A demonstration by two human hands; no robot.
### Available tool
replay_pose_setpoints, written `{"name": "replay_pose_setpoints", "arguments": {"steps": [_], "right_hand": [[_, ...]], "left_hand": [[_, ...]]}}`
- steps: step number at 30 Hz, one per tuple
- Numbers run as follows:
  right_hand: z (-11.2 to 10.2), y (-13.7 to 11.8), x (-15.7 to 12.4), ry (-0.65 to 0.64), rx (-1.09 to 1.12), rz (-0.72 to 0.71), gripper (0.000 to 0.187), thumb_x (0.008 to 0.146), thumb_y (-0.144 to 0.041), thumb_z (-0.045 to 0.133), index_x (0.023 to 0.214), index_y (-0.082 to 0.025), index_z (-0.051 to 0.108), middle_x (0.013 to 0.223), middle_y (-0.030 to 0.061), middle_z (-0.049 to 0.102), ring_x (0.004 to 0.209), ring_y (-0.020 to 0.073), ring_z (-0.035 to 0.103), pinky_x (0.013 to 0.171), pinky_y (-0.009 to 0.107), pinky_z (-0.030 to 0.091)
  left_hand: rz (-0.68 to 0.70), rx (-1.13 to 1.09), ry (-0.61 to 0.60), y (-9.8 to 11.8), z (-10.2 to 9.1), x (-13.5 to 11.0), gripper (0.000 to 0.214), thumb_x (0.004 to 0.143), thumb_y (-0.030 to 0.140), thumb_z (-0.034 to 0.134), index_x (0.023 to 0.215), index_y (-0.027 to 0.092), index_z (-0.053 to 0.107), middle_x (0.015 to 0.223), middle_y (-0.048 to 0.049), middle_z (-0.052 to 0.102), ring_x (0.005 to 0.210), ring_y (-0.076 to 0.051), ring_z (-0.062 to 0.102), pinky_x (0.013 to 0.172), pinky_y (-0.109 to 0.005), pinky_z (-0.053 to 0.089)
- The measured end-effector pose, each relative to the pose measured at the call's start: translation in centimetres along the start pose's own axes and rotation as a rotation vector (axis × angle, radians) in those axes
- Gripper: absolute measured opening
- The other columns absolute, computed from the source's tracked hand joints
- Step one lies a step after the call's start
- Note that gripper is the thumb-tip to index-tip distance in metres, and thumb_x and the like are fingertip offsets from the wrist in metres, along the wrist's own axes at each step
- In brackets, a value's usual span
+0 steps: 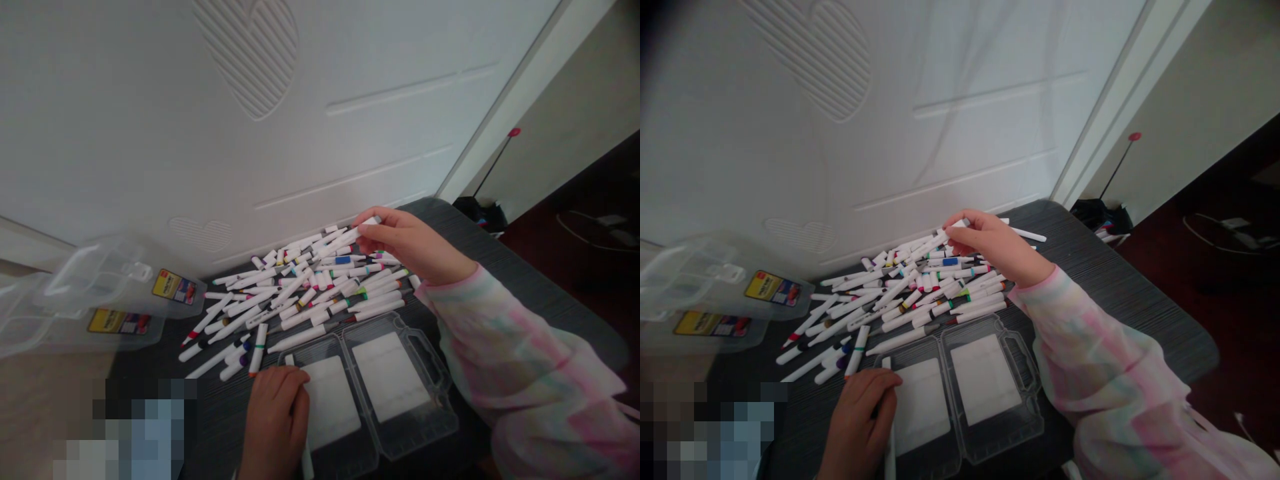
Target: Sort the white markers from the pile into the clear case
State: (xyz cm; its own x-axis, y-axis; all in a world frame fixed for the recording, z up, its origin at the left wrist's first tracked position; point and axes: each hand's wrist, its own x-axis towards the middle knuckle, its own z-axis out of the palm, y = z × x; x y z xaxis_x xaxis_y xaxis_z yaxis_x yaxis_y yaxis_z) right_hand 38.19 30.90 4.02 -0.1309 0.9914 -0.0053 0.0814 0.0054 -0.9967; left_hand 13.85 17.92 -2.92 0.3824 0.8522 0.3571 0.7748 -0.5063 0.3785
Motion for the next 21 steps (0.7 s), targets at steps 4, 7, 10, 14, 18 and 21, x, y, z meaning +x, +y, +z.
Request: {"name": "replay_pose_setpoints", "arguments": {"steps": [4,7,10,14,18,21], "right_hand": [[0.01,-0.01,-0.03,-0.007,0.038,0.002,0.016,0.071,-0.032,0.056,0.080,-0.019,0.058,0.067,-0.0010,0.056,0.062,0.0097,0.051,0.061,0.023,0.039],[0.03,-0.08,-0.03,-0.016,0.064,0.010,0.015,0.071,-0.031,0.056,0.080,-0.018,0.058,0.067,-0.0010,0.056,0.062,0.0092,0.051,0.061,0.023,0.040],[0.02,-0.13,-0.03,-0.019,0.058,0.012,0.014,0.072,-0.030,0.055,0.080,-0.018,0.057,0.068,-0.0014,0.057,0.062,0.0088,0.051,0.061,0.022,0.040],[-0.01,-0.14,-0.02,-0.026,0.048,0.008,0.014,0.073,-0.030,0.054,0.080,-0.018,0.057,0.068,-0.0019,0.056,0.062,0.0084,0.051,0.061,0.021,0.040],[0.01,-0.12,-0.01,-0.033,0.036,0.004,0.014,0.074,-0.030,0.054,0.081,-0.018,0.057,0.067,-0.0020,0.057,0.061,0.0080,0.051,0.060,0.021,0.040],[0.04,-0.11,-0.02,-0.035,0.043,0.005,0.014,0.074,-0.030,0.054,0.080,-0.019,0.057,0.067,-0.0021,0.057,0.062,0.0079,0.051,0.060,0.021,0.040]], "left_hand": [[0.003,-0.007,-0.001,-0.07,0.01,0.00,0.016,0.075,0.010,0.042,0.074,0.019,0.055,0.070,-0.0023,0.061,0.067,-0.016,0.056,0.064,-0.029,0.041],[0.010,-0.007,-0.013,-0.20,0.08,-0.10,0.016,0.075,0.009,0.042,0.075,0.019,0.055,0.071,-0.0019,0.061,0.068,-0.016,0.055,0.065,-0.029,0.040],[0.019,-0.012,-0.014,-0.24,0.15,-0.18,0.016,0.074,0.008,0.042,0.076,0.018,0.054,0.071,-0.0018,0.060,0.068,-0.015,0.055,0.065,-0.029,0.039],[0.022,-0.015,-0.008,-0.18,0.18,-0.20,0.016,0.075,0.007,0.042,0.076,0.018,0.054,0.072,-0.0019,0.060,0.069,-0.016,0.054,0.066,-0.030,0.038],[0.027,-0.024,-0.003,-0.23,0.19,-0.19,0.016,0.075,0.007,0.042,0.077,0.018,0.053,0.072,-0.0016,0.059,0.068,-0.015,0.054,0.067,-0.029,0.037],[0.024,-0.033,-0.015,-0.29,0.21,-0.16,0.015,0.075,0.007,0.043,0.077,0.018,0.053,0.072,-0.0016,0.059,0.069,-0.015,0.054,0.067,-0.029,0.037]]}}
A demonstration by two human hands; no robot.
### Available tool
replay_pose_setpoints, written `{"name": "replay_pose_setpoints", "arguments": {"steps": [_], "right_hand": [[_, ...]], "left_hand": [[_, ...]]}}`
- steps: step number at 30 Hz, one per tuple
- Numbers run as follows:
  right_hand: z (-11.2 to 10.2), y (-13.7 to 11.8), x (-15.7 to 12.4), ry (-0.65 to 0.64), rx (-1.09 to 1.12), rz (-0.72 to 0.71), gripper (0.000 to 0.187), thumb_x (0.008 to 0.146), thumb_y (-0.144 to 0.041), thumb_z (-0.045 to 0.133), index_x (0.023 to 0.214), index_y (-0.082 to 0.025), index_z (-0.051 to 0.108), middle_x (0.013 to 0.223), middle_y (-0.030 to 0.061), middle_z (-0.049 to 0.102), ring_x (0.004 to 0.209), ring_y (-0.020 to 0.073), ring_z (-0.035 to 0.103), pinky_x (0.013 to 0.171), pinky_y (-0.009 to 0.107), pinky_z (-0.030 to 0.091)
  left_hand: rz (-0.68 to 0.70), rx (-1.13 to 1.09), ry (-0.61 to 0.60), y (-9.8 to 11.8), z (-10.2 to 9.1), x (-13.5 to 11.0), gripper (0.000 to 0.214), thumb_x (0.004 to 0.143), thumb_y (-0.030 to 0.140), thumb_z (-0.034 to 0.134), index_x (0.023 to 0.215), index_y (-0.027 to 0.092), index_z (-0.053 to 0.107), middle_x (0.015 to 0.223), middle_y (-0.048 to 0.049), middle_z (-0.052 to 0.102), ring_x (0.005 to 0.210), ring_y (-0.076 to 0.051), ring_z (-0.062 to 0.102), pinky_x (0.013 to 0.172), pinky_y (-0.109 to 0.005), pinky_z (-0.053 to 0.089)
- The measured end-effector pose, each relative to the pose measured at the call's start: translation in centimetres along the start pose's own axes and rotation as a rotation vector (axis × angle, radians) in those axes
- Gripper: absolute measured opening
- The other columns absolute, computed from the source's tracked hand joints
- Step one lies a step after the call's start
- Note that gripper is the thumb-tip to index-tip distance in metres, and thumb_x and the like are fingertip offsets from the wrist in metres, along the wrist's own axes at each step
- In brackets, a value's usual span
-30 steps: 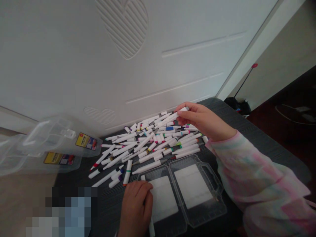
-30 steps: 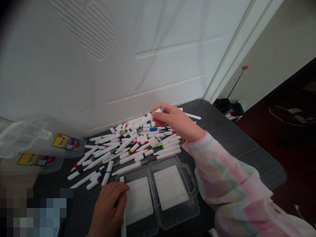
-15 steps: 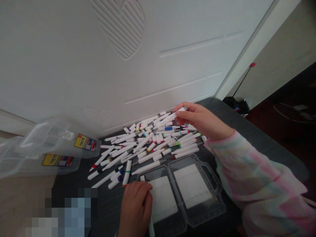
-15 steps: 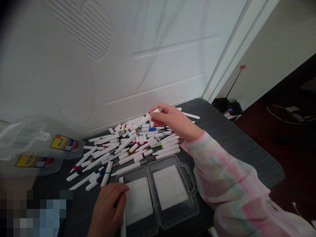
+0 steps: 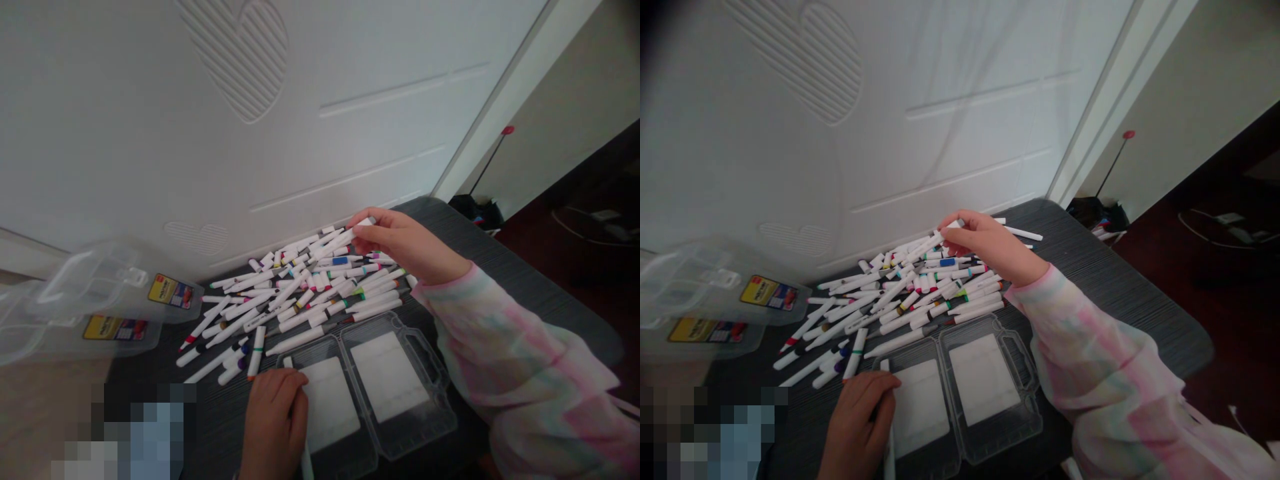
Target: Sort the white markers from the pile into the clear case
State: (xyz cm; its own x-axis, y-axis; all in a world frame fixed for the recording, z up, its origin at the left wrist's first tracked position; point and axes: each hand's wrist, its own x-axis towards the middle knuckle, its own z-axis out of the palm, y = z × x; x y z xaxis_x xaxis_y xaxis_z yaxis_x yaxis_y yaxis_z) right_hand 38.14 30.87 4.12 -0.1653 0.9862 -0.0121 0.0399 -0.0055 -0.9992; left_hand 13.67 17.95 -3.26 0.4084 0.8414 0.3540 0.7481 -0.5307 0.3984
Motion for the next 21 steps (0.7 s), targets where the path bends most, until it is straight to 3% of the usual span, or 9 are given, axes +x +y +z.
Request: {"name": "replay_pose_setpoints", "arguments": {"steps": [21], "right_hand": [[-0.05,-0.18,-0.08,0.006,0.007,0.003,0.014,0.073,-0.030,0.054,0.080,-0.018,0.057,0.067,-0.0025,0.057,0.061,0.0079,0.051,0.060,0.021,0.040]], "left_hand": [[0.004,0.009,-0.005,-0.20,0.11,-0.31,0.015,0.075,0.007,0.043,0.078,0.018,0.053,0.073,-0.0020,0.059,0.070,-0.016,0.054,0.067,-0.029,0.037]]}}
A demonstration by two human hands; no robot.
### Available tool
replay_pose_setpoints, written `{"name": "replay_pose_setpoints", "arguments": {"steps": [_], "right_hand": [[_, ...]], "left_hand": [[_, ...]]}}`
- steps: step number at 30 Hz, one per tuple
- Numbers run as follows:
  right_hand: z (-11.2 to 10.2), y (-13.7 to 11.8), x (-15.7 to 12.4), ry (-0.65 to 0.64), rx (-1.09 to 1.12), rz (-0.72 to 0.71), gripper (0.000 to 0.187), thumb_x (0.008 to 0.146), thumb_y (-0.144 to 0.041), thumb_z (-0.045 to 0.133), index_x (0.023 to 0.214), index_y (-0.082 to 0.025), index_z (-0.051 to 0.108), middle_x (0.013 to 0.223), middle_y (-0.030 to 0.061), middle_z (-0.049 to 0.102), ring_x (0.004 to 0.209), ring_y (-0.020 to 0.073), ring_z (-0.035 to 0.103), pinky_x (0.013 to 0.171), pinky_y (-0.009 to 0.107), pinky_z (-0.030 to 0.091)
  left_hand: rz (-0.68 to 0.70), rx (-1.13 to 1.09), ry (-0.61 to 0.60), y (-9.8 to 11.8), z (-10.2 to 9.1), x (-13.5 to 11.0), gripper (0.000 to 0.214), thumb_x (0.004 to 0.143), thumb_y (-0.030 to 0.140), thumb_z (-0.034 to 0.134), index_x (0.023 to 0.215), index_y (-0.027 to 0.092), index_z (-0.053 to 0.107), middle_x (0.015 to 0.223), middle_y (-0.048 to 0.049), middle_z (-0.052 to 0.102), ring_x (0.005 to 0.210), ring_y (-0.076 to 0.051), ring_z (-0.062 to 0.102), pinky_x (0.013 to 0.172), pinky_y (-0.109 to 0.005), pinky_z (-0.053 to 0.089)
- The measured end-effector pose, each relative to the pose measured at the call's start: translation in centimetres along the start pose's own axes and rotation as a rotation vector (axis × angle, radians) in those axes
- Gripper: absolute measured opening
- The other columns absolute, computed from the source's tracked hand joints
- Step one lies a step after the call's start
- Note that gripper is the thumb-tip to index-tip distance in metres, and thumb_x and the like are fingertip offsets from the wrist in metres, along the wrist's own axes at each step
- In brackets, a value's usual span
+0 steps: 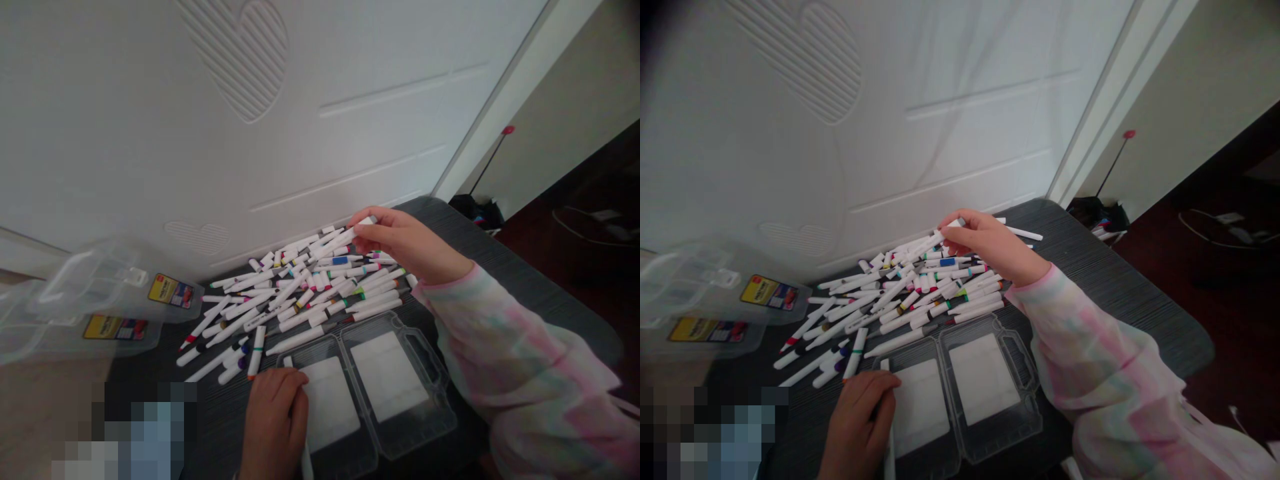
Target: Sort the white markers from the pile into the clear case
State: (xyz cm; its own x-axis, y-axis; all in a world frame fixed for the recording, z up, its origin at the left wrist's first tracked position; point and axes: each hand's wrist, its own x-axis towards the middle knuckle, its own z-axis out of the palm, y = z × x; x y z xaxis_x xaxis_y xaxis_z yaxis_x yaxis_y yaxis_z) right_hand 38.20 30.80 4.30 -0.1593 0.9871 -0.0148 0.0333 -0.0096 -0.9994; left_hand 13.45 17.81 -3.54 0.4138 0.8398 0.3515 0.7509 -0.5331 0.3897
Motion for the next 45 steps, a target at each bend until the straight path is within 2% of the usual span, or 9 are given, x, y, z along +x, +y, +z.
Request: {"name": "replay_pose_setpoints", "arguments": {"steps": [5,11,18,22,29,37,45], "right_hand": [[0.3,-0.9,-0.8,-0.018,-0.001,-0.011,0.018,0.073,-0.033,0.054,0.083,-0.018,0.058,0.066,-0.0018,0.058,0.061,0.0089,0.052,0.059,0.022,0.040],[1.2,-3.6,-3.3,-0.080,-0.108,-0.084,0.022,0.075,-0.033,0.053,0.089,-0.019,0.063,0.071,0.0007,0.061,0.066,0.0108,0.055,0.062,0.024,0.043],[1.2,-5.5,-5.6,-0.194,-0.118,-0.137,0.017,0.073,-0.032,0.057,0.085,-0.026,0.067,0.068,-0.0020,0.062,0.059,0.0095,0.055,0.053,0.020,0.044],[1.0,-5.8,-6.1,-0.260,-0.090,-0.142,0.017,0.072,-0.031,0.058,0.087,-0.029,0.067,0.068,-0.0025,0.063,0.057,0.0092,0.056,0.050,0.020,0.043],[0.9,-6.0,-6.3,-0.302,-0.072,-0.151,0.020,0.067,-0.030,0.062,0.085,-0.025,0.069,0.063,-0.0014,0.063,0.055,0.0093,0.057,0.047,0.019,0.042],[0.5,-5.8,-6.2,-0.356,-0.072,-0.151,0.027,0.064,-0.039,0.064,0.086,-0.025,0.069,0.061,-0.0018,0.063,0.059,0.0119,0.057,0.053,0.023,0.045],[0.3,-5.8,-6.1,-0.400,-0.047,-0.244,0.029,0.067,-0.042,0.061,0.088,-0.024,0.068,0.063,-0.0004,0.064,0.060,0.0120,0.058,0.058,0.023,0.047]], "left_hand": [[-0.012,0.002,-0.005,0.0,0.0,0.1,0.015,0.075,0.007,0.043,0.078,0.018,0.053,0.074,-0.0020,0.059,0.070,-0.016,0.054,0.067,-0.030,0.037],[-0.020,-0.008,0.000,0.3,-0.1,0.3,0.016,0.074,0.007,0.043,0.076,0.019,0.053,0.072,-0.0012,0.060,0.069,-0.015,0.055,0.066,-0.029,0.038],[-0.029,0.016,0.002,0.2,-0.1,0.5,0.016,0.075,0.010,0.042,0.074,0.020,0.055,0.070,-0.0015,0.061,0.067,-0.016,0.055,0.065,-0.030,0.039],[-0.025,0.015,0.007,0.2,0.0,0.5,0.016,0.075,0.010,0.042,0.074,0.020,0.055,0.070,-0.0017,0.061,0.067,-0.016,0.056,0.064,-0.030,0.039],[-0.025,0.020,0.002,0.1,0.2,0.2,0.015,0.075,0.009,0.043,0.076,0.019,0.055,0.072,-0.0017,0.061,0.069,-0.016,0.055,0.065,-0.030,0.039],[-0.047,0.064,-0.010,0.0,0.2,-0.2,0.016,0.076,0.011,0.043,0.071,0.019,0.057,0.073,-0.0036,0.062,0.071,-0.018,0.056,0.068,-0.032,0.041],[-0.063,0.051,-0.018,-0.1,0.3,-0.1,0.016,0.075,0.011,0.043,0.074,0.018,0.057,0.073,-0.0040,0.062,0.072,-0.018,0.057,0.067,-0.033,0.043]]}}
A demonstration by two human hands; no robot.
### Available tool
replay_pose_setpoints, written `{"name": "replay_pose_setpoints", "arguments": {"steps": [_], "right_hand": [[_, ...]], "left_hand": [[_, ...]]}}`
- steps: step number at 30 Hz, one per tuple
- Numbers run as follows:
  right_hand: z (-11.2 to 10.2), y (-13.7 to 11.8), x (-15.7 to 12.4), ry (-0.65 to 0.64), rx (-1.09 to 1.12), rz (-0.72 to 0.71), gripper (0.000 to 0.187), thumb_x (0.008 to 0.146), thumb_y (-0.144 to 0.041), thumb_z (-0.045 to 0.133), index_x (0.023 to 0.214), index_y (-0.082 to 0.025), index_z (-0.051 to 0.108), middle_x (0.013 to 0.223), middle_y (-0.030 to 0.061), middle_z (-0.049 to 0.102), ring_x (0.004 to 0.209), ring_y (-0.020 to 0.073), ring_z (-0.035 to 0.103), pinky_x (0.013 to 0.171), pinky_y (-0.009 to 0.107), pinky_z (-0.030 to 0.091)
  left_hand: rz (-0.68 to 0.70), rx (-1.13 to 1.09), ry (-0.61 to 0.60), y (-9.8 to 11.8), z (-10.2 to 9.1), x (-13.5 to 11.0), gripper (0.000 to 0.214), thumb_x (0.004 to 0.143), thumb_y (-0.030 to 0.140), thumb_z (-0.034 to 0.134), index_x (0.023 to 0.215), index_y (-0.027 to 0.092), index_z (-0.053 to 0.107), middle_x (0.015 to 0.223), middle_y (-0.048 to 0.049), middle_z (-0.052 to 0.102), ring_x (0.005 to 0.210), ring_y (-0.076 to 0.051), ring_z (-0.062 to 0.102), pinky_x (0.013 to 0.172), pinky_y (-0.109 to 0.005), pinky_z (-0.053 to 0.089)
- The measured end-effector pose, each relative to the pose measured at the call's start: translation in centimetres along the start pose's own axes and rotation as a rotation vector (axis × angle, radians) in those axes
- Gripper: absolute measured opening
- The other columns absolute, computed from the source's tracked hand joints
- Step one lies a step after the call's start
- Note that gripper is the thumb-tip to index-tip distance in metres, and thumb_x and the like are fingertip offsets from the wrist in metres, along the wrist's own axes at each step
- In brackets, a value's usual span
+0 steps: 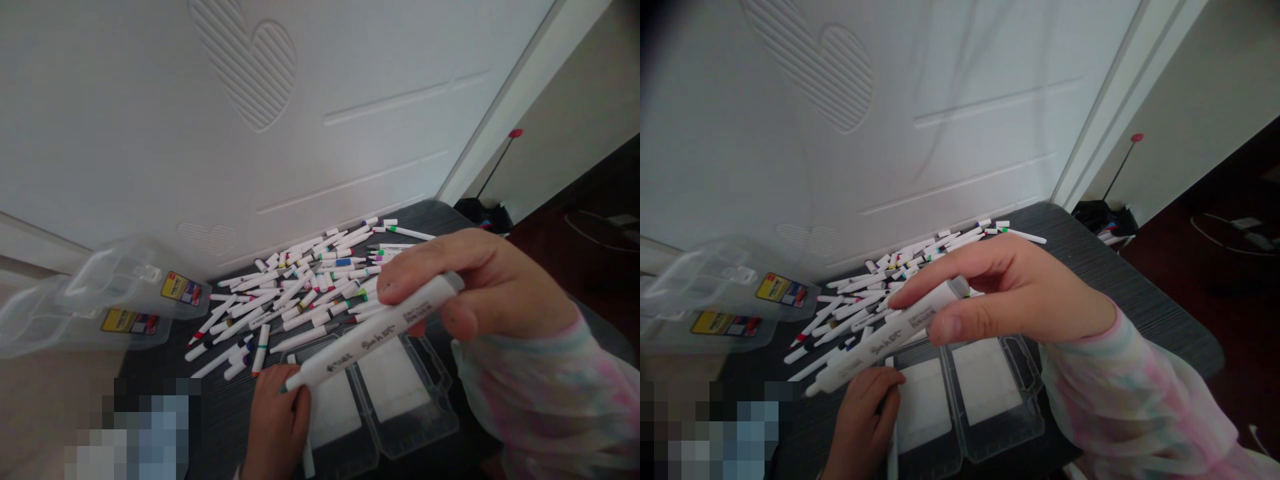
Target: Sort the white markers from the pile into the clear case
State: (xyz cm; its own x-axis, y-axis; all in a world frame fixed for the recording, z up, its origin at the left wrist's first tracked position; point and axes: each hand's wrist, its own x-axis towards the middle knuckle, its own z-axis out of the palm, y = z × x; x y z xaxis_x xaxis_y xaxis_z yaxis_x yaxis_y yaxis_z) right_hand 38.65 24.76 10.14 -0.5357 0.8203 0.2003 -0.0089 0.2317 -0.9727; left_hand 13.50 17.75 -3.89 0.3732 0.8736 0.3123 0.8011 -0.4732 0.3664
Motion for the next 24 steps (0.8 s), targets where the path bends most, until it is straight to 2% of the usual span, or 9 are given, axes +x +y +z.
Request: {"name": "replay_pose_setpoints", "arguments": {"steps": [8,14,19,24], "right_hand": [[0.00,0.13,-0.17,-0.001,0.021,-0.019,0.025,0.068,-0.039,0.061,0.089,-0.026,0.068,0.077,0.0004,0.067,0.052,0.0081,0.056,0.051,0.018,0.045],[0.13,0.28,-0.17,0.045,0.018,0.010,0.026,0.065,-0.040,0.063,0.086,-0.025,0.069,0.065,0.0005,0.065,0.055,0.0110,0.057,0.052,0.020,0.046],[0.27,0.31,-0.18,0.076,0.025,0.034,0.028,0.065,-0.044,0.062,0.085,-0.026,0.069,0.064,0.0008,0.065,0.057,0.0118,0.058,0.052,0.021,0.046],[0.42,0.52,-0.24,0.104,0.048,-0.002,0.025,0.067,-0.043,0.061,0.084,-0.026,0.069,0.069,0.0002,0.065,0.053,0.0092,0.055,0.049,0.020,0.043]], "left_hand": [[-0.015,-0.006,-0.003,0.16,0.10,-0.01,0.015,0.074,0.011,0.042,0.074,0.017,0.055,0.071,-0.0041,0.061,0.069,-0.018,0.056,0.064,-0.032,0.043],[0.000,-0.018,-0.010,0.20,-0.13,0.10,0.016,0.076,0.013,0.041,0.074,0.019,0.056,0.071,-0.0031,0.061,0.068,-0.017,0.057,0.064,-0.031,0.043],[-0.005,-0.035,0.010,0.27,-0.17,0.11,0.016,0.076,0.013,0.041,0.075,0.019,0.056,0.072,-0.0035,0.061,0.069,-0.017,0.057,0.063,-0.030,0.044],[-0.025,-0.059,0.070,0.29,-0.25,0.03,0.015,0.076,0.011,0.043,0.078,0.018,0.056,0.077,-0.0044,0.060,0.075,-0.017,0.057,0.067,-0.030,0.046]]}}
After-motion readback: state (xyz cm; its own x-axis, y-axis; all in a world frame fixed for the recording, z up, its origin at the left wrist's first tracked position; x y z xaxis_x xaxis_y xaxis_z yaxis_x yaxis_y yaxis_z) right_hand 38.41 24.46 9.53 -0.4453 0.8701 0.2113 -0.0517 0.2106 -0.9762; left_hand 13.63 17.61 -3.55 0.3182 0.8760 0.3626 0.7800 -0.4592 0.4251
